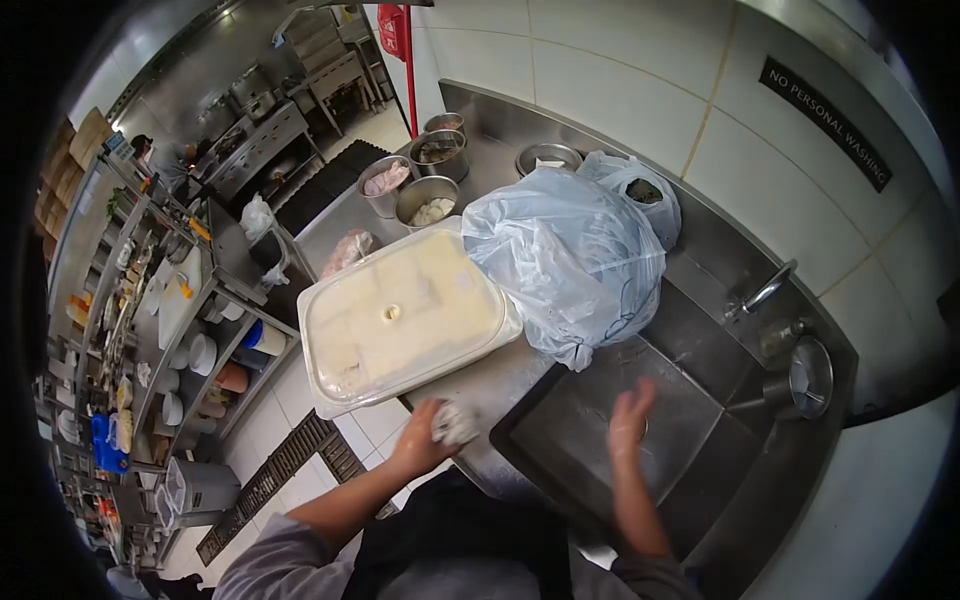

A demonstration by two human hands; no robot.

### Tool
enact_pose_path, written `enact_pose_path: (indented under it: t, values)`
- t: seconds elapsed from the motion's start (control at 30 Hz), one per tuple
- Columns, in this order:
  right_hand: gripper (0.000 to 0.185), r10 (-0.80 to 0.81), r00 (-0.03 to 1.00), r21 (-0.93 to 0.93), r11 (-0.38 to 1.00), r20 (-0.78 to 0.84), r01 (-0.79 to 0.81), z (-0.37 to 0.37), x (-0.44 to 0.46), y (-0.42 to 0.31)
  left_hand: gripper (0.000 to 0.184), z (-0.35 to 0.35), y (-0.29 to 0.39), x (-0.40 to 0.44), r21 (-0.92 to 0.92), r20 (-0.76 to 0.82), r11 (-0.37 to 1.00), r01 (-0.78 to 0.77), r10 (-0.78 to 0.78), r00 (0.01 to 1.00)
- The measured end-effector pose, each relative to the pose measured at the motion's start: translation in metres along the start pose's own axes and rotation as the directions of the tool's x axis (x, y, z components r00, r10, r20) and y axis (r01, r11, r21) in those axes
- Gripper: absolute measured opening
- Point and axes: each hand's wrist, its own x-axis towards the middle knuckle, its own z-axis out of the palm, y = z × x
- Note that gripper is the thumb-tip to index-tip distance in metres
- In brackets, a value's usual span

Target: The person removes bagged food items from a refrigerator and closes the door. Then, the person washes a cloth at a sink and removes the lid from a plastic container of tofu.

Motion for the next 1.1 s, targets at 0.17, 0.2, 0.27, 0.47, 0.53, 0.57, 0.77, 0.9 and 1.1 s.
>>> enact_pose_path:
  t: [0.17, 0.2, 0.27, 0.47, 0.53, 0.57, 0.77, 0.9, 1.1]
  values:
    - [0.043, 0.204, 0.760, 0.758, 0.105, 0.617, -0.643, 0.041, -0.097, -0.117, 0.058, 0.007, 0.031, 0.036, -0.293, 0.345, 0.863, -0.411, 0.496, 0.796]
    - [0.038, 0.272, 0.792, 0.793, 0.134, 0.547, -0.594, 0.038, -0.098, -0.121, 0.051, -0.007, 0.025, 0.044, -0.169, 0.251, 0.879, -0.446, 0.476, 0.843]
    - [0.034, 0.396, 0.830, 0.814, 0.268, 0.394, -0.515, 0.028, -0.103, -0.118, 0.040, -0.044, -0.012, 0.066, 0.055, 0.071, 0.918, -0.392, 0.388, 0.919]
    - [0.033, 0.652, 0.758, 0.858, 0.374, 0.027, -0.353, -0.026, -0.166, -0.108, 0.022, -0.131, -0.137, 0.124, 0.446, -0.006, 0.847, -0.288, 0.325, 0.946]
    - [0.029, 0.724, 0.685, 0.876, 0.378, -0.078, -0.299, -0.027, -0.201, -0.108, 0.017, -0.141, -0.152, 0.134, 0.449, 0.104, 0.796, -0.406, 0.405, 0.909]
    - [0.028, 0.756, 0.647, 0.881, 0.370, -0.100, -0.296, -0.027, -0.216, -0.122, 0.017, -0.143, -0.156, 0.138, 0.432, 0.115, 0.799, -0.418, 0.412, 0.904]
    - [0.023, 0.820, 0.537, 0.913, 0.353, -0.198, -0.203, -0.011, -0.296, -0.135, 0.016, -0.149, -0.164, 0.154, 0.325, 0.236, 0.713, -0.621, 0.575, 0.783]
    - [0.027, 0.839, 0.486, 0.909, 0.373, -0.246, -0.184, -0.010, -0.308, -0.144, 0.015, -0.150, -0.163, 0.165, 0.281, 0.283, 0.686, -0.671, 0.609, 0.741]
    - [0.036, 0.799, 0.516, 0.893, 0.430, -0.308, -0.132, -0.011, -0.298, -0.176, 0.023, -0.143, -0.169, 0.175, 0.284, 0.314, 0.659, -0.696, 0.622, 0.717]
